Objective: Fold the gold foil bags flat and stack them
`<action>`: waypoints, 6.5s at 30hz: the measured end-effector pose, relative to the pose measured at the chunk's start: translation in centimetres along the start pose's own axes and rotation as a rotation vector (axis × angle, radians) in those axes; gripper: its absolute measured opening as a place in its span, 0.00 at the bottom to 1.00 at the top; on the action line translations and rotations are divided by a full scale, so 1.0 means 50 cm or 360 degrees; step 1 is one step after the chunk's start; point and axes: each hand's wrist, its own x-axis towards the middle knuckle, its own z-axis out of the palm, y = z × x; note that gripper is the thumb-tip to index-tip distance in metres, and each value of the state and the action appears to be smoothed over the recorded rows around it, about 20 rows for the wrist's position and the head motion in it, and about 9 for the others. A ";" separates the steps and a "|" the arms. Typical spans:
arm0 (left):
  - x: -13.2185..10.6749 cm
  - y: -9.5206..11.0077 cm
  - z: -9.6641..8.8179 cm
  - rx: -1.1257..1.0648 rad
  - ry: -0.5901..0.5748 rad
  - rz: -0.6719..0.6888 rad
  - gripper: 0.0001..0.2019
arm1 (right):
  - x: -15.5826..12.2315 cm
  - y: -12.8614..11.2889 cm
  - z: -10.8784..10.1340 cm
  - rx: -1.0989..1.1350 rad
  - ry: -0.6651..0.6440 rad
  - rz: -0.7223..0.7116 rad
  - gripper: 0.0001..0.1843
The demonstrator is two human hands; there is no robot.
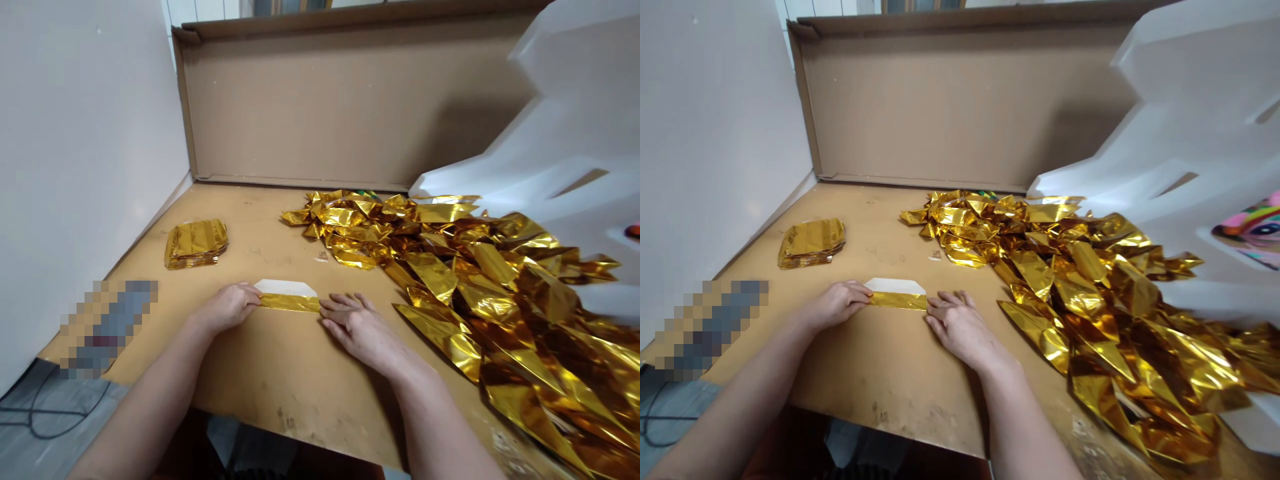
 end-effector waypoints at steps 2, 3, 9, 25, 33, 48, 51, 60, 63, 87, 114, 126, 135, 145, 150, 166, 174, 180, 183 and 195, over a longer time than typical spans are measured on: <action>0.001 0.000 -0.001 0.0022 -0.0011 0.0011 0.11 | -0.004 0.004 0.001 -0.0070 0.0101 0.0077 0.17; 0.001 0.000 -0.001 0.0029 -0.0009 0.0012 0.11 | -0.006 0.003 0.001 -0.0105 0.0187 0.0117 0.17; 0.002 -0.001 0.000 -0.0001 0.0014 0.0011 0.11 | 0.023 -0.079 0.012 -0.0028 0.0459 -0.0040 0.16; 0.005 0.022 -0.015 0.0012 0.0001 -0.0040 0.16 | 0.071 -0.146 0.074 -0.0033 0.0282 -0.0055 0.08; 0.000 0.013 -0.018 0.0030 0.0026 -0.0062 0.15 | 0.072 -0.148 0.072 -0.0030 0.0285 -0.0054 0.08; 0.005 0.009 -0.013 -0.0049 0.0037 -0.0057 0.11 | 0.072 -0.148 0.070 -0.0022 0.0261 -0.0071 0.11; 0.006 0.008 -0.012 -0.0073 0.0040 -0.0102 0.11 | 0.072 -0.148 0.071 0.0001 0.0265 -0.0069 0.11; 0.011 -0.007 -0.005 -0.0181 0.0084 -0.0177 0.11 | 0.073 -0.144 0.072 0.0046 0.0265 -0.0061 0.11; 0.014 -0.009 -0.005 -0.0186 0.0084 -0.0218 0.10 | 0.072 -0.144 0.069 0.0056 0.0258 -0.0061 0.10; 0.045 -0.012 0.021 -0.0169 0.0276 -0.0585 0.08 | 0.071 -0.147 0.067 0.0065 0.0255 -0.0101 0.10; 0.051 -0.010 0.005 0.0031 0.0268 -0.1007 0.11 | 0.073 -0.156 0.059 -0.0012 0.0088 -0.0051 0.17; 0.049 -0.009 0.009 0.0069 0.0278 -0.1004 0.11 | 0.072 -0.156 0.055 0.0004 0.0051 -0.0041 0.17; 0.057 0.010 0.013 0.0155 0.0283 -0.1010 0.17 | 0.073 -0.158 0.054 -0.0006 0.0075 -0.0046 0.16; 0.066 0.020 0.013 0.0154 0.0250 -0.1100 0.17 | 0.083 -0.159 0.057 -0.0013 0.0091 -0.0047 0.18; 0.063 0.018 0.013 0.0131 0.0269 -0.1076 0.18 | 0.089 -0.161 0.055 -0.0020 0.0075 -0.0037 0.18; 0.057 0.002 0.014 0.0038 0.0334 -0.1084 0.13 | 0.068 -0.154 0.051 0.0024 0.0121 -0.0072 0.15; 0.056 -0.006 0.016 0.0030 0.0334 -0.1065 0.11 | 0.063 -0.149 0.049 0.0048 0.0140 -0.0099 0.14; 0.051 0.023 0.011 0.0260 0.0351 -0.0815 0.10 | 0.064 -0.149 0.048 0.0043 0.0113 -0.0091 0.14; 0.051 0.045 0.011 0.0291 0.0188 -0.0589 0.07 | 0.063 -0.151 0.049 0.0046 0.0096 -0.0096 0.15; 0.048 0.043 0.012 0.0078 0.0013 -0.0485 0.07 | 0.063 -0.070 0.035 0.0240 0.0058 -0.0077 0.13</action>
